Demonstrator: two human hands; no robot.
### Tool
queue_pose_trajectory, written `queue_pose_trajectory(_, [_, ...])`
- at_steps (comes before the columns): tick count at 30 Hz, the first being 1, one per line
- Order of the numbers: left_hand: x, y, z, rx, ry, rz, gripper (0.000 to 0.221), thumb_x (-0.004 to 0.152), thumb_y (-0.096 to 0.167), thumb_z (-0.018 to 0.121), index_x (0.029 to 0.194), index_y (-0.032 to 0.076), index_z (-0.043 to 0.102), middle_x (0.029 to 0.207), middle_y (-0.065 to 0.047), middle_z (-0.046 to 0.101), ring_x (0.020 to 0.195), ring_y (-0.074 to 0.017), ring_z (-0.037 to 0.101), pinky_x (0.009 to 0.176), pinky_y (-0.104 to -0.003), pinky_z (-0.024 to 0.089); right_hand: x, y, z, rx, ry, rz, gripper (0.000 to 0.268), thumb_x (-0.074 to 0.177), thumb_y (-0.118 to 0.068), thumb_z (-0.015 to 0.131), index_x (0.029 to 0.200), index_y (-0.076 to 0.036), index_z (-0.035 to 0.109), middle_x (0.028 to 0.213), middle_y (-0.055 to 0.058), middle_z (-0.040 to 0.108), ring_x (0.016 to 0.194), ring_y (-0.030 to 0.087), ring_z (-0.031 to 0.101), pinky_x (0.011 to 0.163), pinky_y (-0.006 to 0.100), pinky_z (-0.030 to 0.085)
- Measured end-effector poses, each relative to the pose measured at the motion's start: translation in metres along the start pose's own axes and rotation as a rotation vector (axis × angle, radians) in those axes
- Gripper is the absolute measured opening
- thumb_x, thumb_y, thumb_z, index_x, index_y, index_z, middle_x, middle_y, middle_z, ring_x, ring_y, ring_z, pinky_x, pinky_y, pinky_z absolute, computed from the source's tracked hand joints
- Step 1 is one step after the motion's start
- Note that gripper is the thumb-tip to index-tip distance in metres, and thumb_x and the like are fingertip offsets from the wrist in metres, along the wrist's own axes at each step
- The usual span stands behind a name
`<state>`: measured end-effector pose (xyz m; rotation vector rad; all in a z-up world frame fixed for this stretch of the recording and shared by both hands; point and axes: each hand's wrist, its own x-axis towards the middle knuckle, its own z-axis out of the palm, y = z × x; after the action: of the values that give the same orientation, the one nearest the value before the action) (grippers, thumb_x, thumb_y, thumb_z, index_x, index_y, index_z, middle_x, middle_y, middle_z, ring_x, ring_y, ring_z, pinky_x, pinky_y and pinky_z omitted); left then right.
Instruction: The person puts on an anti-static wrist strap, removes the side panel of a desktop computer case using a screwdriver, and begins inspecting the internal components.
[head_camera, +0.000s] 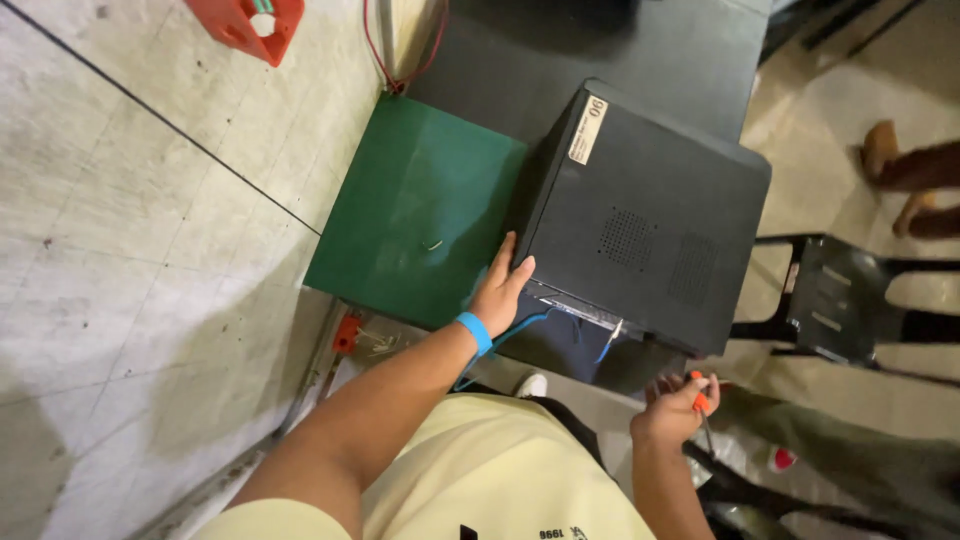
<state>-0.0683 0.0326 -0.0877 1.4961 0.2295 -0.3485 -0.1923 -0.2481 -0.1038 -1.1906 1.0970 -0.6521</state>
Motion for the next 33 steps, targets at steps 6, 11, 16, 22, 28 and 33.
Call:
queue_pose_trajectory(6, [-0.038,0.016,0.000,0.375,-0.094,0.250,0.081,0.102,0.041,0.046,0.164,0.014,0.001,0.172,-0.016,0.018,0.153,-0.0352,0.032,0.120,-0.045,0.032,-0.037,0.025,-0.038,-0.483,-0.333,-0.582,0.020,0.111,-0.024,0.052,0.123,-0.008,0.050,0.114,0.011,0.055,0.097,0.020,0.057,0.084,0.032,0.049])
queue_pose_trajectory(11, [-0.052,0.028,-0.006,0.856,-0.150,0.573,0.052,0.106,0.029,0.051,0.156,0.034,0.040,0.171,-0.026,0.000,0.128,-0.0566,0.044,0.103,-0.065,0.039,-0.067,0.026,-0.052,-0.961,-0.708,-0.341,0.038,0.100,-0.041,0.062,0.074,-0.014,0.064,0.066,-0.001,0.062,0.066,0.014,0.056,0.068,0.033,0.045])
queue_pose_trajectory(16, [-0.048,0.021,-0.015,0.835,-0.300,0.707,0.058,0.100,0.039,0.063,0.155,0.035,0.047,0.171,-0.026,0.002,0.149,-0.0588,0.025,0.119,-0.069,0.027,-0.082,0.052,-0.060,-1.067,-0.819,-0.234,0.025,0.086,-0.036,0.078,0.078,-0.015,0.070,0.056,0.007,0.060,0.060,0.022,0.056,0.061,0.037,0.047])
queue_pose_trajectory(22, [-0.046,0.020,-0.015,0.658,-0.335,0.714,0.059,0.097,0.036,0.068,0.154,0.031,0.051,0.173,-0.022,-0.001,0.152,-0.0538,0.023,0.124,-0.060,0.027,-0.104,0.049,-0.052,-1.012,-0.717,-0.038,0.021,0.088,-0.036,0.077,0.081,-0.017,0.071,0.056,0.005,0.058,0.059,0.022,0.054,0.060,0.037,0.047])
queue_pose_trajectory(28, [-0.047,0.016,-0.009,0.687,-0.240,0.782,0.065,0.090,0.034,0.079,0.151,0.029,0.055,0.172,-0.023,0.002,0.152,-0.0486,0.028,0.122,-0.052,0.036,-0.108,0.049,-0.053,-1.002,-0.773,0.015,0.022,0.089,-0.032,0.075,0.089,-0.010,0.071,0.061,0.014,0.060,0.062,0.025,0.056,0.062,0.038,0.048])
queue_pose_trajectory(33, [-0.044,0.018,-0.011,0.727,-0.231,0.784,0.054,0.098,0.033,0.069,0.150,0.030,0.055,0.172,-0.021,0.007,0.152,-0.0467,0.030,0.116,-0.051,0.045,-0.109,0.044,-0.048,-1.007,-0.789,0.053,0.022,0.089,-0.035,0.076,0.088,-0.013,0.072,0.062,0.012,0.064,0.061,0.025,0.059,0.062,0.037,0.049])
